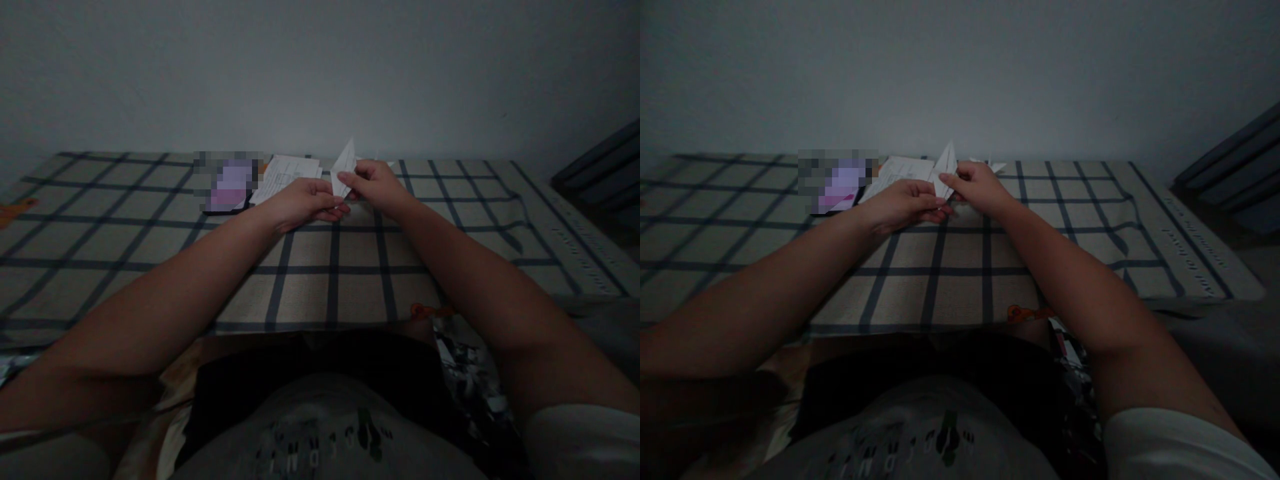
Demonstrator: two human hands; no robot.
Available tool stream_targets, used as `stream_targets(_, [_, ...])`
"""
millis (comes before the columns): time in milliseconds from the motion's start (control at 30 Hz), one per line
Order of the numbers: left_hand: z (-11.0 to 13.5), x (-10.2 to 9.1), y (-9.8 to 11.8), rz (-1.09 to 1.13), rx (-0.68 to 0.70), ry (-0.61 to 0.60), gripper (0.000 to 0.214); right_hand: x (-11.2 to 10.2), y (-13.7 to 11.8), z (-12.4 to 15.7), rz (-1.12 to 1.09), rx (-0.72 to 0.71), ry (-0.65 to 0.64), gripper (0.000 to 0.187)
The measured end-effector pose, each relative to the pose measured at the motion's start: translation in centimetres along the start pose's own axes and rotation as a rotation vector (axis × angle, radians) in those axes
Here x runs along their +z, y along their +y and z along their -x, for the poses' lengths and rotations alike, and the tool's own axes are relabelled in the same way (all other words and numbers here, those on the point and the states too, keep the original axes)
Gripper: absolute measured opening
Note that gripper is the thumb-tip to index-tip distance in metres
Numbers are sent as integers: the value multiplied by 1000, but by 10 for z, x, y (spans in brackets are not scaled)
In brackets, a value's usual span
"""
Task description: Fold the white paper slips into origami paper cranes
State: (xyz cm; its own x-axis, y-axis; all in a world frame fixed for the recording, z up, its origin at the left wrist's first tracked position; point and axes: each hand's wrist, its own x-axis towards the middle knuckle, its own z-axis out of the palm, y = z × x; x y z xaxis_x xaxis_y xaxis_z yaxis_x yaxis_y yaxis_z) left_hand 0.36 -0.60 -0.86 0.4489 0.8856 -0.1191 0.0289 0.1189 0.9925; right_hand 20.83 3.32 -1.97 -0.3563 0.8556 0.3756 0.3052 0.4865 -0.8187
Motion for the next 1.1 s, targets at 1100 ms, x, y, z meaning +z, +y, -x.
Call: stream_targets(1100, [-2,1,-1,35,25,-31,16,1,1,-1,-85,-10,-41,38])
